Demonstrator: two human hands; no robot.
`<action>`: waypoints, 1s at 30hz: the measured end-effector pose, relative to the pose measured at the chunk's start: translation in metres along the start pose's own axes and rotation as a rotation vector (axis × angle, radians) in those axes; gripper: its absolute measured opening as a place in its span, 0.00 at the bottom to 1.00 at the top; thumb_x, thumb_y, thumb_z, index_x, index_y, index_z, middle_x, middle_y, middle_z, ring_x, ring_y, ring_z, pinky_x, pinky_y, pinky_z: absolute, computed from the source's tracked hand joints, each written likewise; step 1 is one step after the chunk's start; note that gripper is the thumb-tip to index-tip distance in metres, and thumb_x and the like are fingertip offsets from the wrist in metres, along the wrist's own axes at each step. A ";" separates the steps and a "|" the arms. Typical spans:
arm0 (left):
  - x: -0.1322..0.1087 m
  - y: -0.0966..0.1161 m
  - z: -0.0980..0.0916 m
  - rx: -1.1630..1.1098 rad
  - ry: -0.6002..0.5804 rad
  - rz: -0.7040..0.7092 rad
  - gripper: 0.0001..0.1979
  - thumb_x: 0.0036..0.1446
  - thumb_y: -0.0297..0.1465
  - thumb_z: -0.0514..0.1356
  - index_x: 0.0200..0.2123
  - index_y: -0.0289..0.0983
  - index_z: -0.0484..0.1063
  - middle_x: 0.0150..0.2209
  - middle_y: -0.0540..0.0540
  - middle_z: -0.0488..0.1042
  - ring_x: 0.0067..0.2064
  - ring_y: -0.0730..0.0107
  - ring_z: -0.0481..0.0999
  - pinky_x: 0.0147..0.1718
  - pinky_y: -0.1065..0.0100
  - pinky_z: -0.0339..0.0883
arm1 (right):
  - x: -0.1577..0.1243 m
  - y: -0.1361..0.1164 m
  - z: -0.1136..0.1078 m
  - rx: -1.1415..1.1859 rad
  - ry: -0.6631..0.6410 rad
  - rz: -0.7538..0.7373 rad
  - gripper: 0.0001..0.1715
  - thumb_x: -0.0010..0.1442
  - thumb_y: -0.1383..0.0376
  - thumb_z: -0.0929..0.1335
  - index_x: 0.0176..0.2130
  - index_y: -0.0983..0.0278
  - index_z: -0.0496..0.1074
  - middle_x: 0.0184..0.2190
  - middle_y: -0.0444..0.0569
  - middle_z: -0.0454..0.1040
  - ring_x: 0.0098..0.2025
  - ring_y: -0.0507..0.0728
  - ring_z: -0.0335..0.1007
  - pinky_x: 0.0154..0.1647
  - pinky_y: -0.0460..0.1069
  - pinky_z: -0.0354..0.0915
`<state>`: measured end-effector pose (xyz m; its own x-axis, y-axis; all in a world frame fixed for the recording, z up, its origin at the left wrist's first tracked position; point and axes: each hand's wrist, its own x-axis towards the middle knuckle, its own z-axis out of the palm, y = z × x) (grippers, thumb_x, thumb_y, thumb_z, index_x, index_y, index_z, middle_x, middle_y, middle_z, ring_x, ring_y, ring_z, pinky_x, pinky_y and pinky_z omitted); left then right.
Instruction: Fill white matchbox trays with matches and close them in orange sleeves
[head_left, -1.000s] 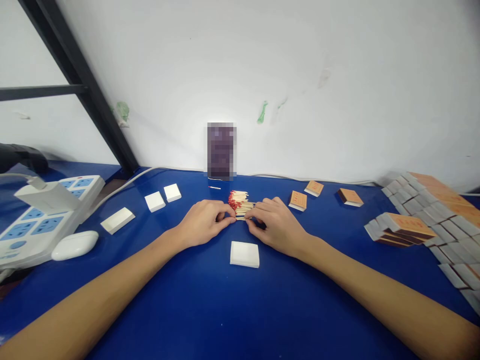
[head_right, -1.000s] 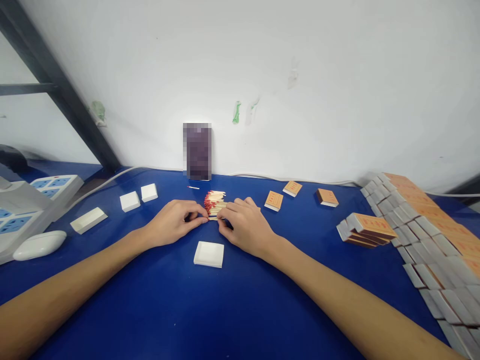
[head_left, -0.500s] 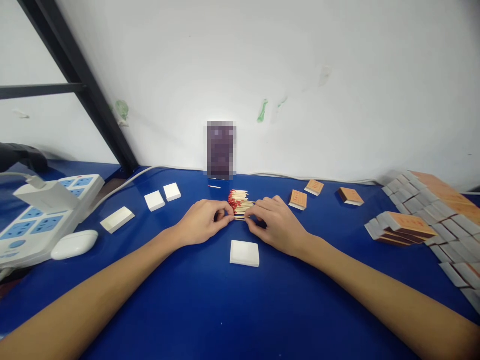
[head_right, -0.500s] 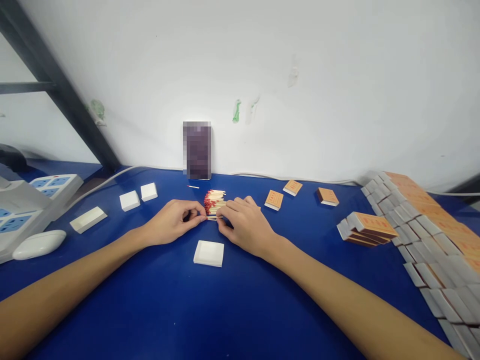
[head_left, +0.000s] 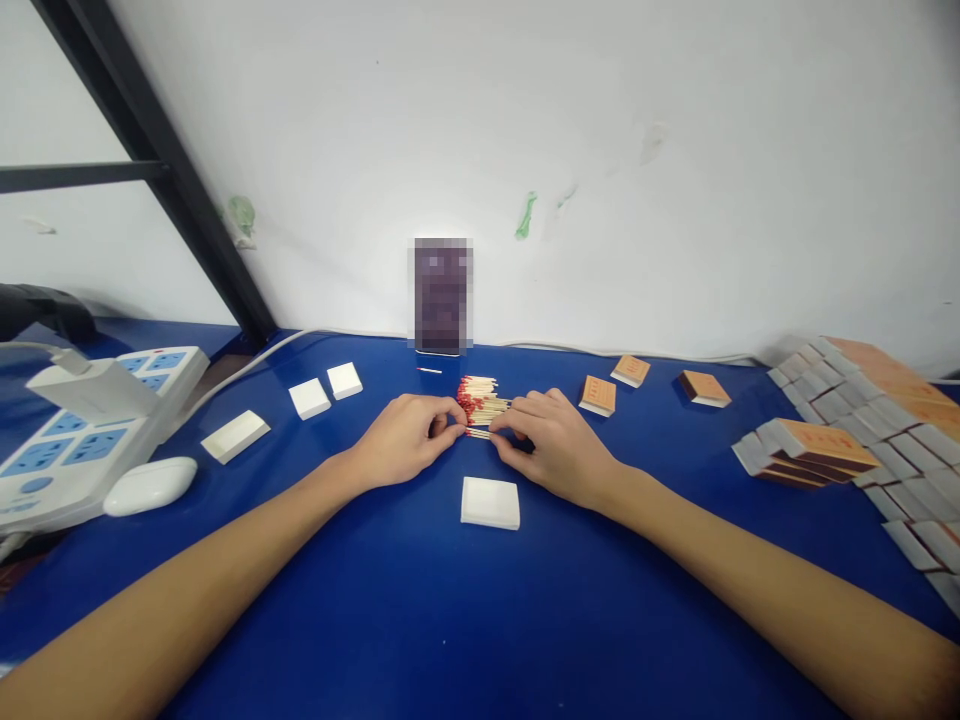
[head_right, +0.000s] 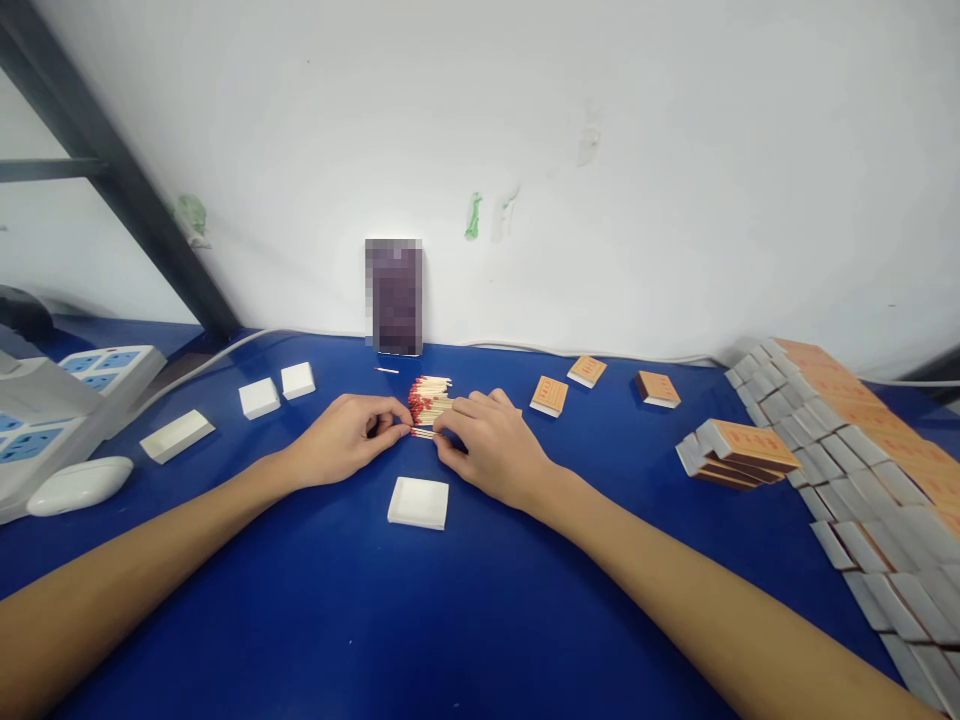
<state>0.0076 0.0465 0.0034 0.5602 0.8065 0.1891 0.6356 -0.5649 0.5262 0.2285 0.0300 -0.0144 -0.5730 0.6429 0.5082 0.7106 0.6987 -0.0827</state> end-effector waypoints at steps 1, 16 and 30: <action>0.000 0.000 0.000 0.000 0.002 -0.002 0.09 0.61 0.33 0.56 0.36 0.38 0.75 0.21 0.55 0.65 0.23 0.77 0.61 0.26 0.71 0.55 | 0.000 0.000 0.000 0.002 -0.004 0.000 0.09 0.62 0.66 0.65 0.32 0.63 0.73 0.26 0.45 0.72 0.30 0.53 0.61 0.35 0.51 0.49; 0.002 0.001 0.002 0.062 -0.005 -0.047 0.07 0.59 0.32 0.56 0.34 0.38 0.74 0.22 0.54 0.68 0.23 0.76 0.64 0.25 0.72 0.54 | 0.001 0.001 -0.002 0.017 -0.057 -0.046 0.10 0.63 0.67 0.64 0.32 0.62 0.72 0.29 0.46 0.75 0.32 0.54 0.63 0.36 0.51 0.50; 0.000 0.000 0.001 0.072 -0.013 -0.022 0.06 0.60 0.31 0.56 0.34 0.39 0.73 0.22 0.56 0.66 0.24 0.77 0.63 0.26 0.72 0.54 | -0.001 -0.006 -0.007 0.116 -0.087 -0.029 0.08 0.61 0.68 0.65 0.30 0.63 0.71 0.25 0.44 0.71 0.29 0.52 0.62 0.36 0.50 0.53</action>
<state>0.0083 0.0462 0.0022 0.5520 0.8168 0.1675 0.6840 -0.5585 0.4692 0.2280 0.0226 -0.0085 -0.6296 0.6430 0.4360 0.6442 0.7458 -0.1697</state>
